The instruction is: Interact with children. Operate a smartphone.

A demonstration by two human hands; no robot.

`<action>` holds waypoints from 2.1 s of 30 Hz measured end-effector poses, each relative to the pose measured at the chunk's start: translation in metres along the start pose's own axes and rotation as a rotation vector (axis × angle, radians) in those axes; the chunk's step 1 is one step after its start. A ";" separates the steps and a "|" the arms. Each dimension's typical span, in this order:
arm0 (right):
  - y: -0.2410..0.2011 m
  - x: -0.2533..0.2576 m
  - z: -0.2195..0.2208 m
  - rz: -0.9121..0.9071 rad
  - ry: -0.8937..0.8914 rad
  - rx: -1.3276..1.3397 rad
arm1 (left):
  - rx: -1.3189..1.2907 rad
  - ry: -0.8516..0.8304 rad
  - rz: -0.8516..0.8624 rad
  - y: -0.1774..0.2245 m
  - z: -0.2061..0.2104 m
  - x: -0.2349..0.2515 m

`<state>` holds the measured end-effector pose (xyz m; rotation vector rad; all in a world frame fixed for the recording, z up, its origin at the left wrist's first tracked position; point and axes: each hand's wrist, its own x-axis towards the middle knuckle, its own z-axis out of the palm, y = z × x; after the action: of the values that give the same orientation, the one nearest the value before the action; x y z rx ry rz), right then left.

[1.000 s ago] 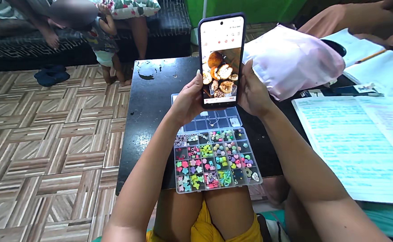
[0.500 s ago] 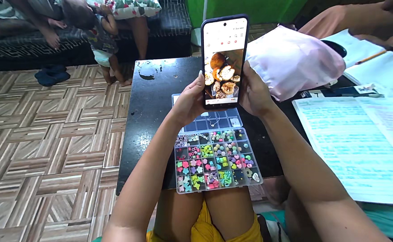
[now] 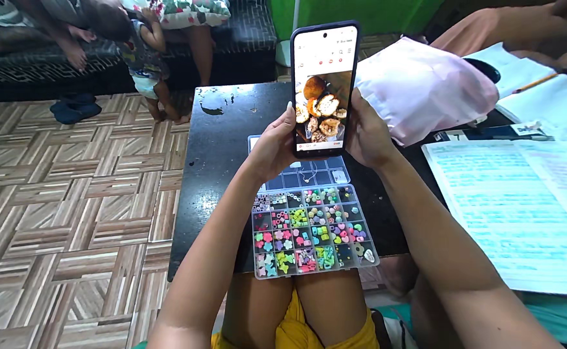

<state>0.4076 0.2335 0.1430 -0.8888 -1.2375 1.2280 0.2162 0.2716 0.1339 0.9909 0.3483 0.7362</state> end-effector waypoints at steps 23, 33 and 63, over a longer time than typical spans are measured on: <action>0.000 0.000 0.001 -0.015 -0.011 -0.004 | -0.001 -0.001 0.010 0.000 0.000 0.000; -0.001 -0.001 0.001 -0.016 0.016 -0.015 | 0.016 -0.014 0.005 -0.001 0.001 0.000; -0.009 -0.171 -0.028 0.346 0.658 -0.974 | 0.690 0.293 0.258 -0.003 -0.023 0.008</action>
<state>0.4524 0.0684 0.1141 -2.0853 -1.1165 0.4127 0.2099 0.2900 0.1196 1.6010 0.7710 1.0292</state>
